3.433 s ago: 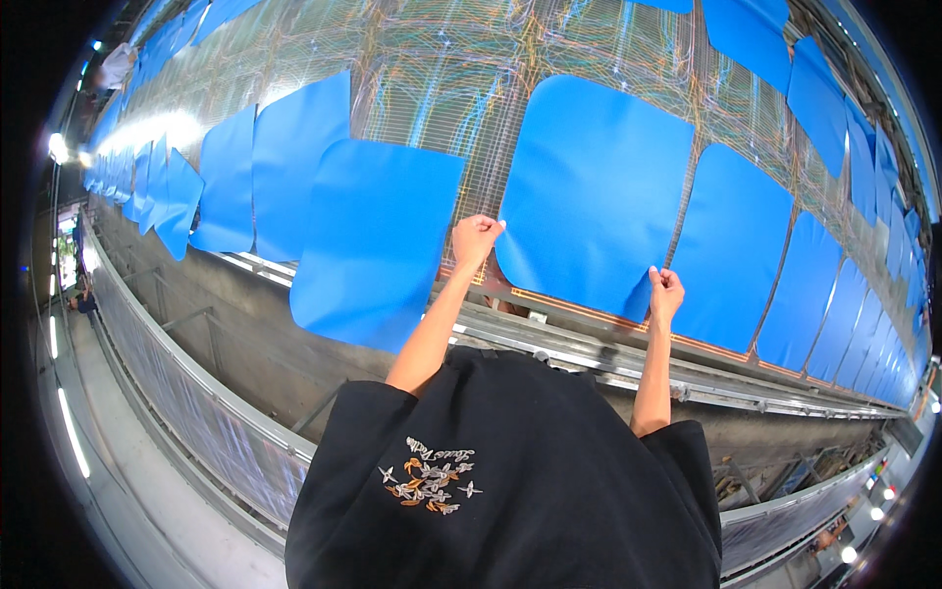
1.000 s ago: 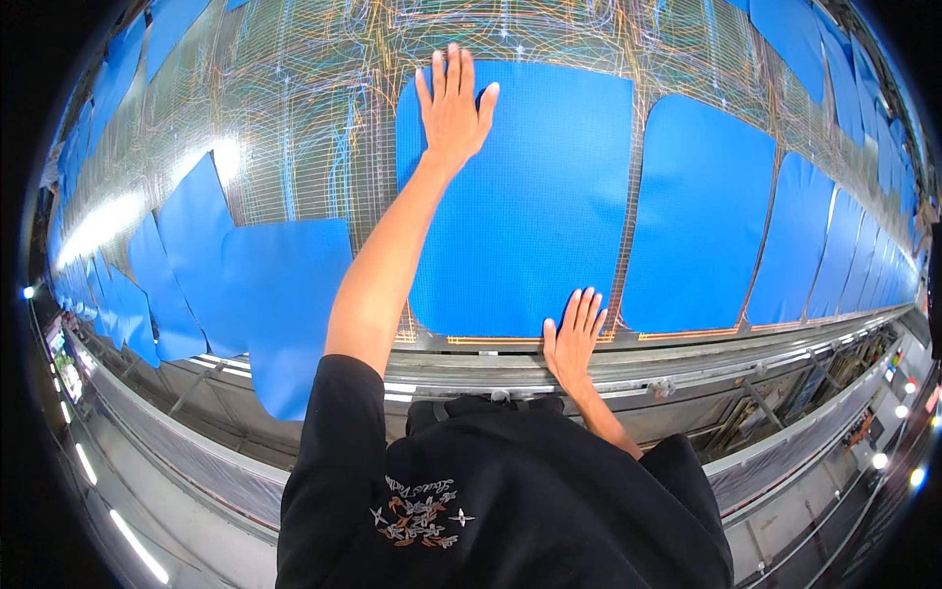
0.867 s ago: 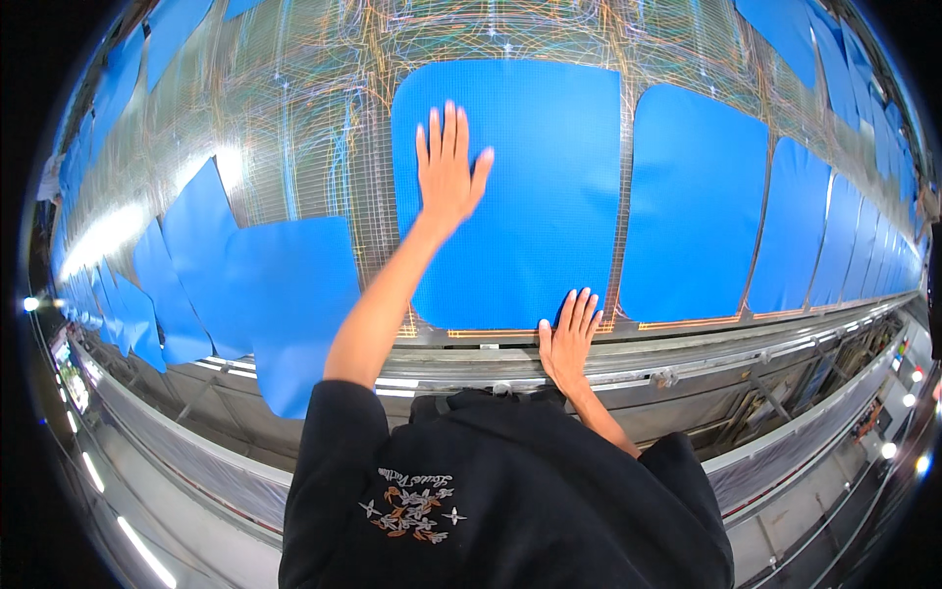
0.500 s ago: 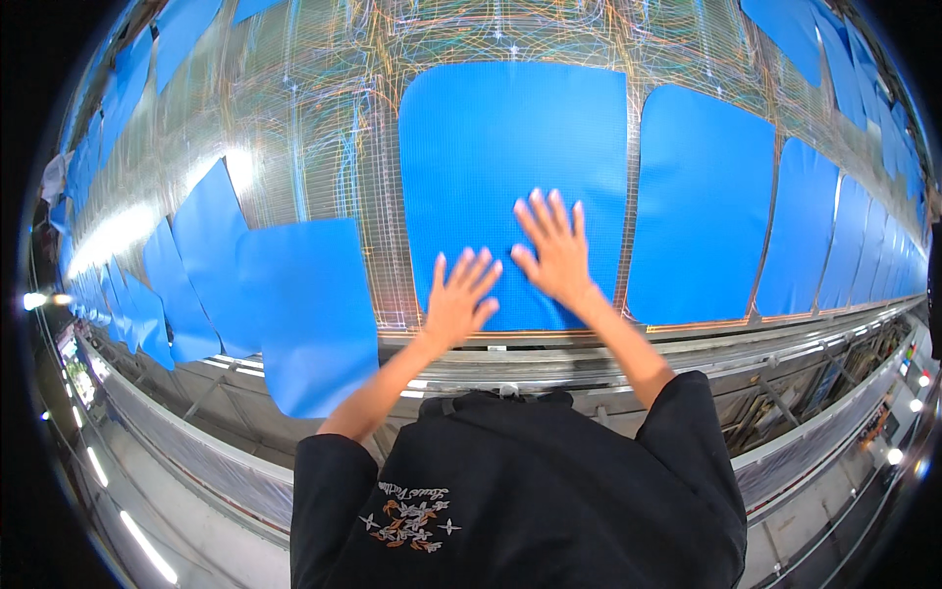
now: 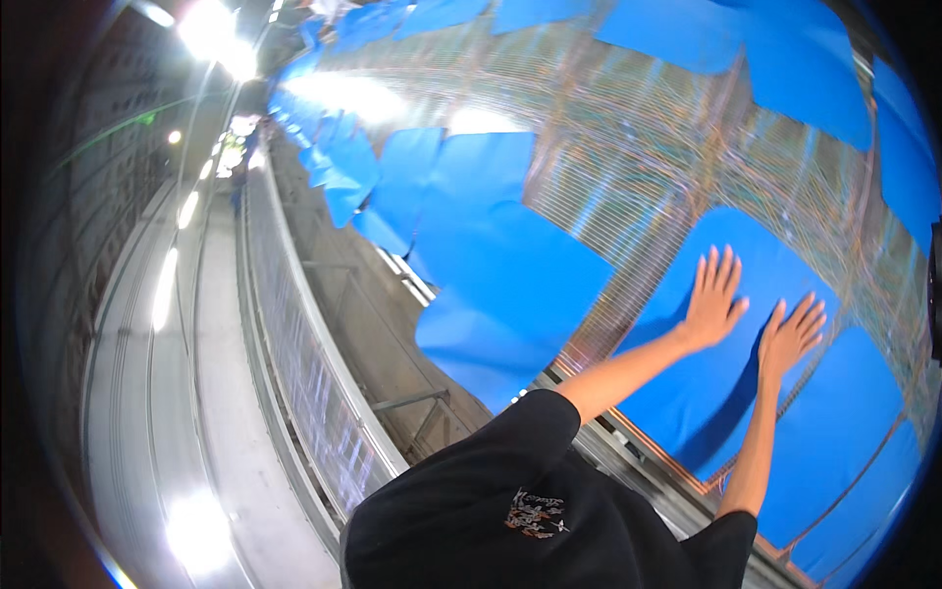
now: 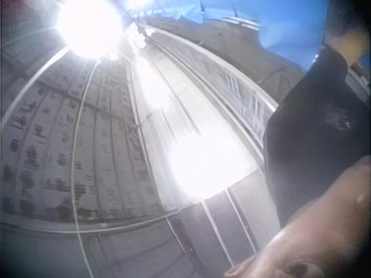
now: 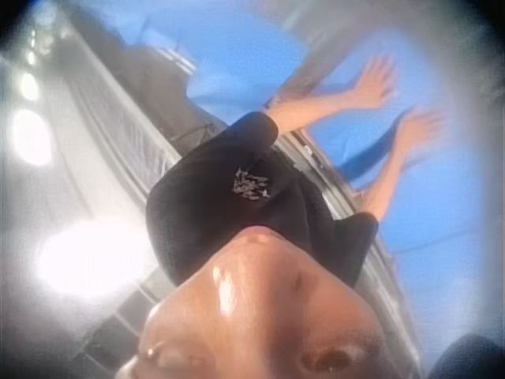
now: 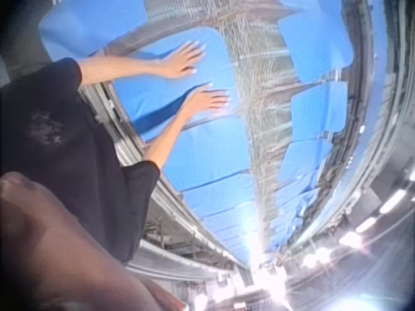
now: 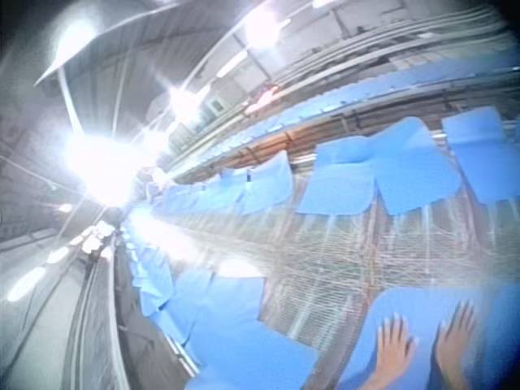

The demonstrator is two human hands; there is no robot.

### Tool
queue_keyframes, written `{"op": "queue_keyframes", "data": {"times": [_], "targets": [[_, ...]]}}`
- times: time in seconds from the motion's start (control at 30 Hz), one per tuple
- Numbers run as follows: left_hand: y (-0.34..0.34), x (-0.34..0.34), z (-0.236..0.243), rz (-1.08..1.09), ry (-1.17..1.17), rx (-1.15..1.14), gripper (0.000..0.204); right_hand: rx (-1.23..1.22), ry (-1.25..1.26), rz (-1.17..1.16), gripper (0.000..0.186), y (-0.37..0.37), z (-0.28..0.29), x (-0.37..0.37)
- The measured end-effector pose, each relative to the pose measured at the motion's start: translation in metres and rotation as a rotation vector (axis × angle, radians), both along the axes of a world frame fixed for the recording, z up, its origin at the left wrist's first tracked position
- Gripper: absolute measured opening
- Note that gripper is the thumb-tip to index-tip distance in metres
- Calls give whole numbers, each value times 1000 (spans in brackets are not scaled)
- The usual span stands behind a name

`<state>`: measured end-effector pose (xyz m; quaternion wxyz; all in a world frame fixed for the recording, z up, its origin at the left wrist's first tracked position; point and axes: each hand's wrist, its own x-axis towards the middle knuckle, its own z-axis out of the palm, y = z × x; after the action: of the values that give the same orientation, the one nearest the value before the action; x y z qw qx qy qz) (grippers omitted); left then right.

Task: The person repeatedly places blue protective film sheets onto a large curved metallic surface, smoothing each sheet with both hands to remove air bubbles. The person handles the sheets one at a time, aligning them along the grid lines of the surface.

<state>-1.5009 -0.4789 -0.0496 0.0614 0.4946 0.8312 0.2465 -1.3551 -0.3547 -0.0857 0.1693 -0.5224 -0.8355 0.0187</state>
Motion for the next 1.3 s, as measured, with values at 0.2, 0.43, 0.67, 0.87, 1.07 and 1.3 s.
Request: {"op": "queue_keyframes", "data": {"times": [0.2,0.43,0.67,0.87,1.07,1.3], "targets": [[-160,35,25,-20,-242,4,54,-87,-74,216,68,-120,45,54],[-310,80,31,674,-599,91,45,-169,-143,269,67,-222,47,124],[-290,93,2,860,-777,168,15,-155,-163,253,69,-212,68,121],[-289,86,-27,808,-851,-19,44,-197,-9,216,70,-207,35,136],[-293,60,-16,433,-693,-186,50,-209,19,230,66,-213,36,137],[-189,92,159,-85,-930,67,41,-320,130,191,60,-141,53,131]]}}
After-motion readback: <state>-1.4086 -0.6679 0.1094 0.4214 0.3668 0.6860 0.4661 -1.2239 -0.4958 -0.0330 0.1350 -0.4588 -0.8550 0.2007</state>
